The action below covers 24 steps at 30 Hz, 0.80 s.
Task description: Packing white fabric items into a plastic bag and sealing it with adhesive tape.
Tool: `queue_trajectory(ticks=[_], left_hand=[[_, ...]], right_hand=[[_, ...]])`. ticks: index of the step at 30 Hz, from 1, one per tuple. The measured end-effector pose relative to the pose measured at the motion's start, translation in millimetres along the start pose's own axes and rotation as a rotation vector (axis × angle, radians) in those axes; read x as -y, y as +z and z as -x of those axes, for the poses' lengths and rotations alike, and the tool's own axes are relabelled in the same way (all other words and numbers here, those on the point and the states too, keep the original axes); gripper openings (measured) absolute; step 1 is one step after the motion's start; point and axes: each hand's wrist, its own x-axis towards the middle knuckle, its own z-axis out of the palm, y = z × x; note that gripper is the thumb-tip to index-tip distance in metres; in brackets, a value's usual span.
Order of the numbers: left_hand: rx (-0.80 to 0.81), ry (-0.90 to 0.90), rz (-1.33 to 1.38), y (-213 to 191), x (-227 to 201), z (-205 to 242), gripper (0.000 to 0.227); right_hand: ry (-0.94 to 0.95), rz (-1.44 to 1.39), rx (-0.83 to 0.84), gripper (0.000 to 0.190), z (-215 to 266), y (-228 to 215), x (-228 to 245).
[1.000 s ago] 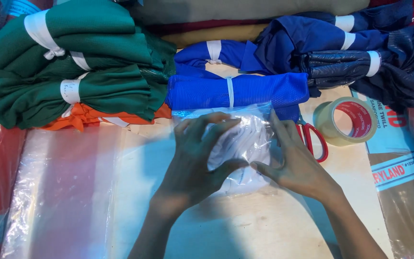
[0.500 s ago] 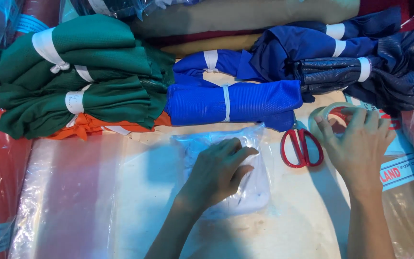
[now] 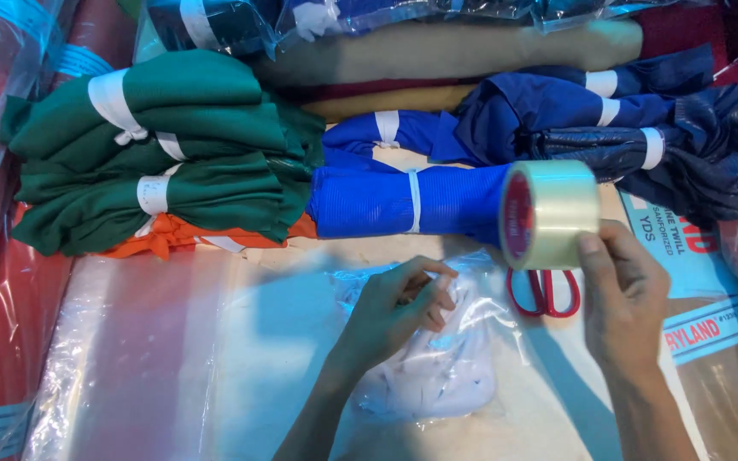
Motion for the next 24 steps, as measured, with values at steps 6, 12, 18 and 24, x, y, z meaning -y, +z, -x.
queue_trajectory(ticks=[6,12,18,24], left_hand=[[-0.371,0.219,0.640,15.4,38.2,-11.1,0.037],[-0.516,0.326,0.079,1.0,11.8,12.7,0.057],[-0.161,0.275,0.222,-13.5,-6.5,22.1,0.068],[-0.153,0.383,-0.141,4.7,4.9,29.7,0.084]], right_hand=[[0.007,-0.708,0.168,0.025,13.9,70.0,-25.1],[0.031,-0.367,0.345,0.023,33.6,67.5,29.6],[0.124,-0.379,0.521,0.032,37.9,51.6,25.6],[0.109,-0.510,0.500,0.039,17.1,49.9,41.3]])
